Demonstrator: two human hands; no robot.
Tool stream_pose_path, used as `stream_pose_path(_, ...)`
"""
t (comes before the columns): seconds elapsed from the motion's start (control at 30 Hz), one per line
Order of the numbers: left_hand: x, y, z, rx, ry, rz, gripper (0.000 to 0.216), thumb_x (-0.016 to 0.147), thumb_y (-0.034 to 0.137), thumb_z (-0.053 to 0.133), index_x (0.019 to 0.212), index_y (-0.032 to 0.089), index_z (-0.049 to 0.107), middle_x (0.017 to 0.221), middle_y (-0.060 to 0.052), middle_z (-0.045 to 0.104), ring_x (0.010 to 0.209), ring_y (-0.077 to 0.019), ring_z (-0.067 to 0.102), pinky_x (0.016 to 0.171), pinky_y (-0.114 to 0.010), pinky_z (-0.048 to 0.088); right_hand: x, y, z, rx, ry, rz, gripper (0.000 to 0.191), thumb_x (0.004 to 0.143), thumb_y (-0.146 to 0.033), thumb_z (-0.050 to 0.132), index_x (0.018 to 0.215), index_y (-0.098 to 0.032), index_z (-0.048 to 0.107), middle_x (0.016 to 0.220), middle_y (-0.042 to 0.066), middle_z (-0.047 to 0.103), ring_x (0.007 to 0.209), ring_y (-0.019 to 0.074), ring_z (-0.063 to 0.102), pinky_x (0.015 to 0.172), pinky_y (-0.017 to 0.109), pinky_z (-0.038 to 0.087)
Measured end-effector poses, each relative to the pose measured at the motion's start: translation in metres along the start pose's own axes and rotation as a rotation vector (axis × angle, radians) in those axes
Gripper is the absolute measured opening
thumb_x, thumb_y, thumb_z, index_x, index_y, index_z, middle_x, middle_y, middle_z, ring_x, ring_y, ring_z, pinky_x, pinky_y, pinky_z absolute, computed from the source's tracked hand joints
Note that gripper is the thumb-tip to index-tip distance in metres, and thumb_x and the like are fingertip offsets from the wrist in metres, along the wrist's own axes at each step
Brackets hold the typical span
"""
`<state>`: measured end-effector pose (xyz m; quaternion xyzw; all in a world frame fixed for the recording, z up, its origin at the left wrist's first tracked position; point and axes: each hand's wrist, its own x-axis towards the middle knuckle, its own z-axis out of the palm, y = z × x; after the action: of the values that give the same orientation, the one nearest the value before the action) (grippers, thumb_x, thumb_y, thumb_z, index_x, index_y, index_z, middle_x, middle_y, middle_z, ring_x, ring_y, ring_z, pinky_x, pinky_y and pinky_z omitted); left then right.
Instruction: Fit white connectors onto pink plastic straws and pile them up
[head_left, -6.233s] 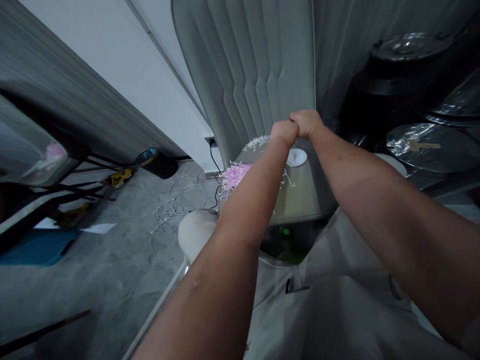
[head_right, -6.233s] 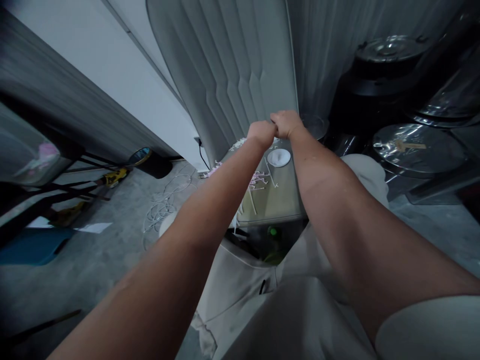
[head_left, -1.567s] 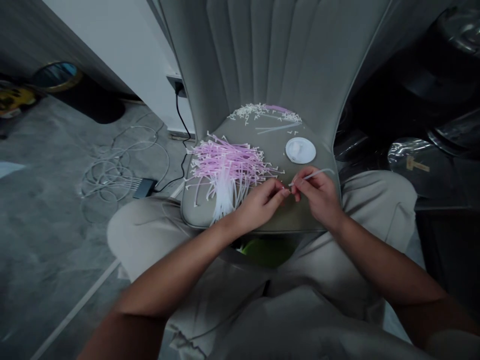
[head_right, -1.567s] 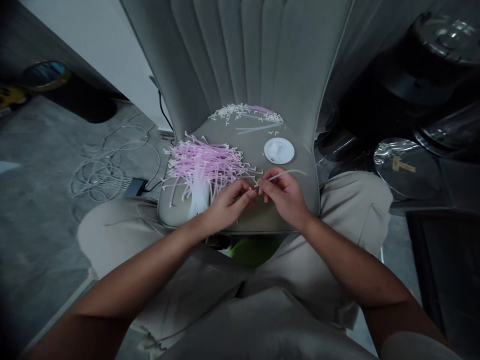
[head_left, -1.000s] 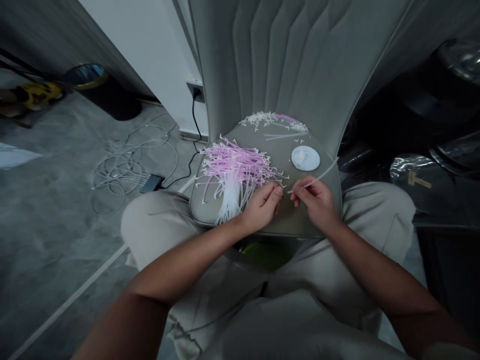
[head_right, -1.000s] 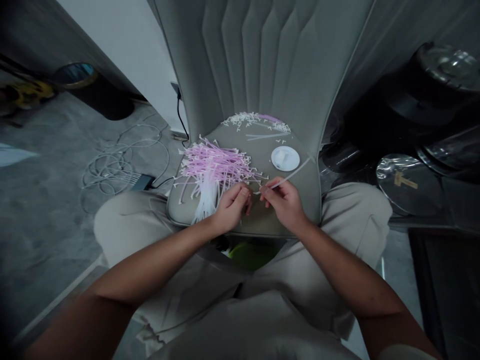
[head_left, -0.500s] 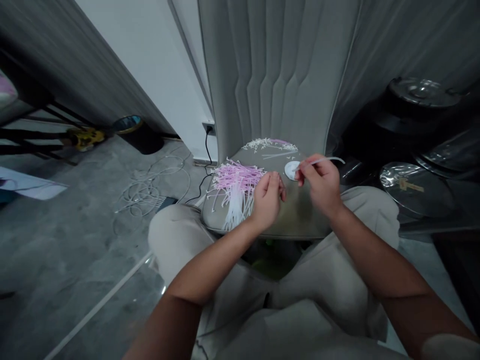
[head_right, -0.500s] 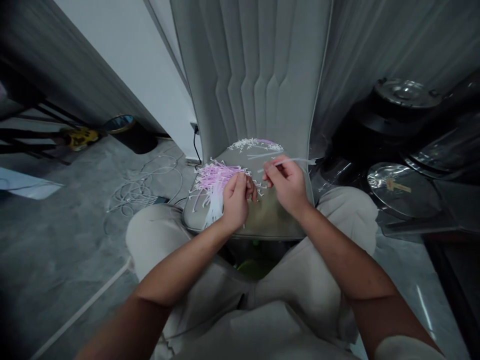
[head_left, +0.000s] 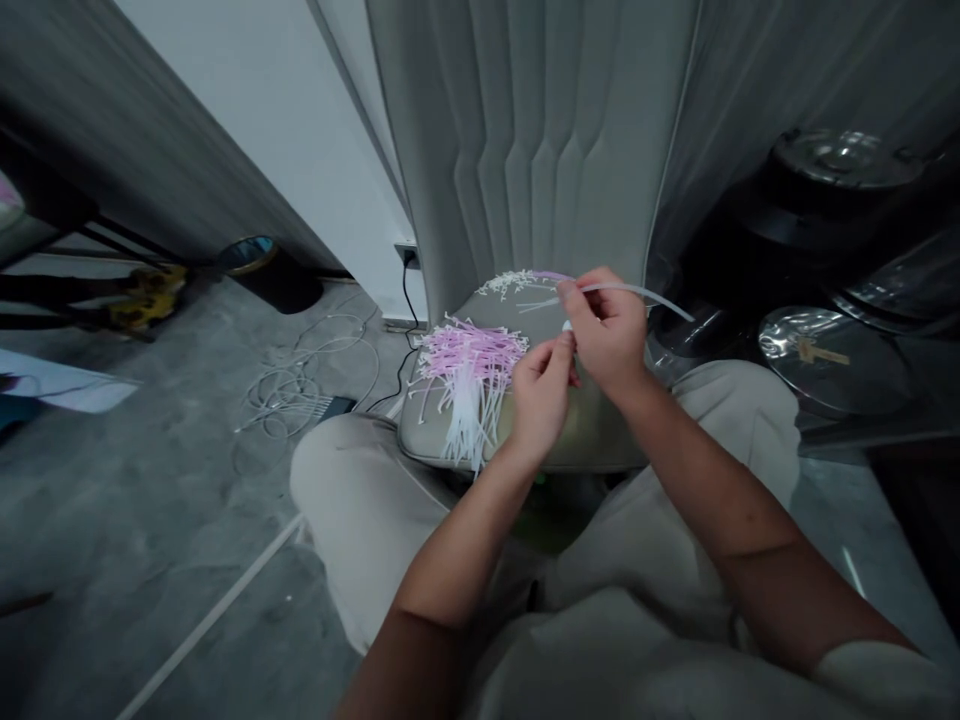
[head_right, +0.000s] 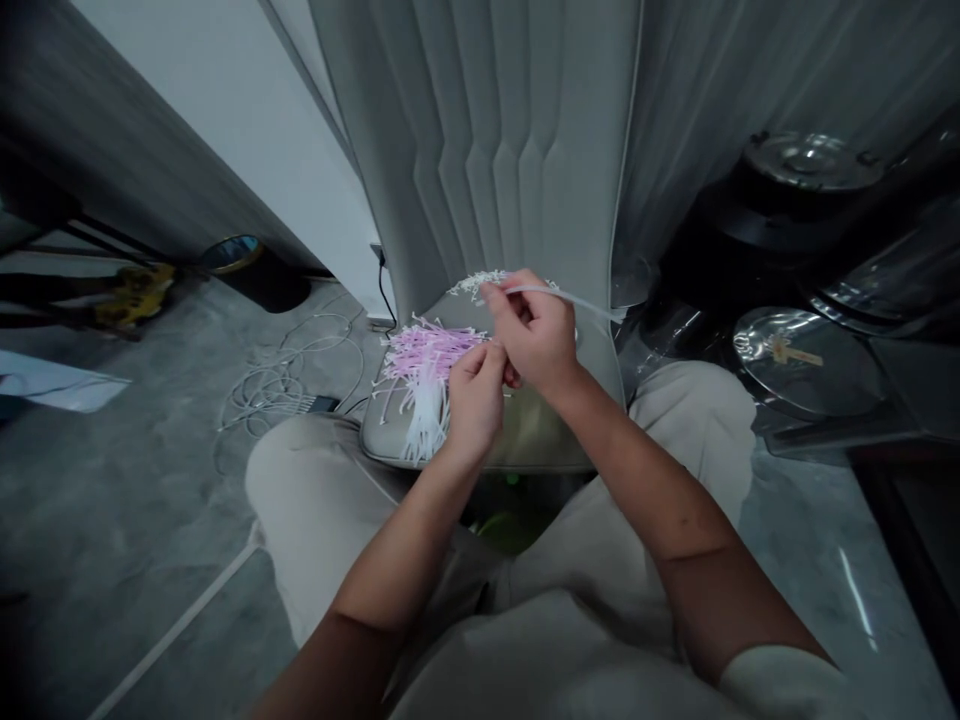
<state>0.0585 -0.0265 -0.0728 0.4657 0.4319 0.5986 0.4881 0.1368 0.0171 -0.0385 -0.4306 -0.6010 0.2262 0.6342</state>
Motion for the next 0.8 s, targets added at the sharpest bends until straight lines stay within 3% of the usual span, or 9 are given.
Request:
stream_pose_path(0.13,0.006,-0.015,0.002,0.047,0.040,0.097,0.037,0.096,0.041,0.044,0.066,0.019,0.046,0.057,0.004,0.046,0.054,-0.0090,0.042,0.054,-0.024,0.034,0.001,0.012,0.007,-0.052,-0.075,-0.003,0.032,0.089,-0.047,0.056,0.070,-0.022,0.054,0.058,-0.005,0.042,0.051,0.0082,0.038,0.052,0.025,0.033)
stream_pose_path(0.3,0.015,-0.033,0.001,0.168,0.076,0.225,0.043,0.095,0.053,0.041,0.068,0.020,0.043,0.059,0.004,0.042,0.055,-0.0094,0.038,0.055,-0.025,0.032,0.006,0.025,0.014,-0.067,-0.126,0.019,0.031,0.090,-0.044,0.057,0.069,-0.022,0.053,0.060,-0.005,0.039,0.056,0.0087,0.039,0.057,0.025,0.035)
stream_pose_path(0.53,0.022,-0.046,0.004,0.019,0.078,0.132,0.045,0.092,0.060,0.041,0.072,0.020,0.043,0.060,0.006,0.036,0.050,-0.0069,0.034,0.048,-0.021,0.029,0.005,0.047,0.026,0.057,-0.190,0.058,0.031,0.093,-0.042,0.056,0.071,-0.022,0.047,0.056,-0.008,0.031,0.055,0.0062,0.031,0.053,0.022,0.033)
stream_pose_path(0.8,0.029,-0.034,0.003,-0.102,0.160,0.145,0.045,0.090,0.058,0.047,0.066,0.021,0.037,0.055,0.008,0.030,0.044,-0.0055,0.029,0.043,-0.020,0.025,0.013,0.050,0.026,0.201,-0.304,0.225,0.036,0.085,-0.055,0.061,0.077,-0.024,0.045,0.050,-0.011,0.030,0.051,0.0053,0.031,0.048,0.022,0.034)
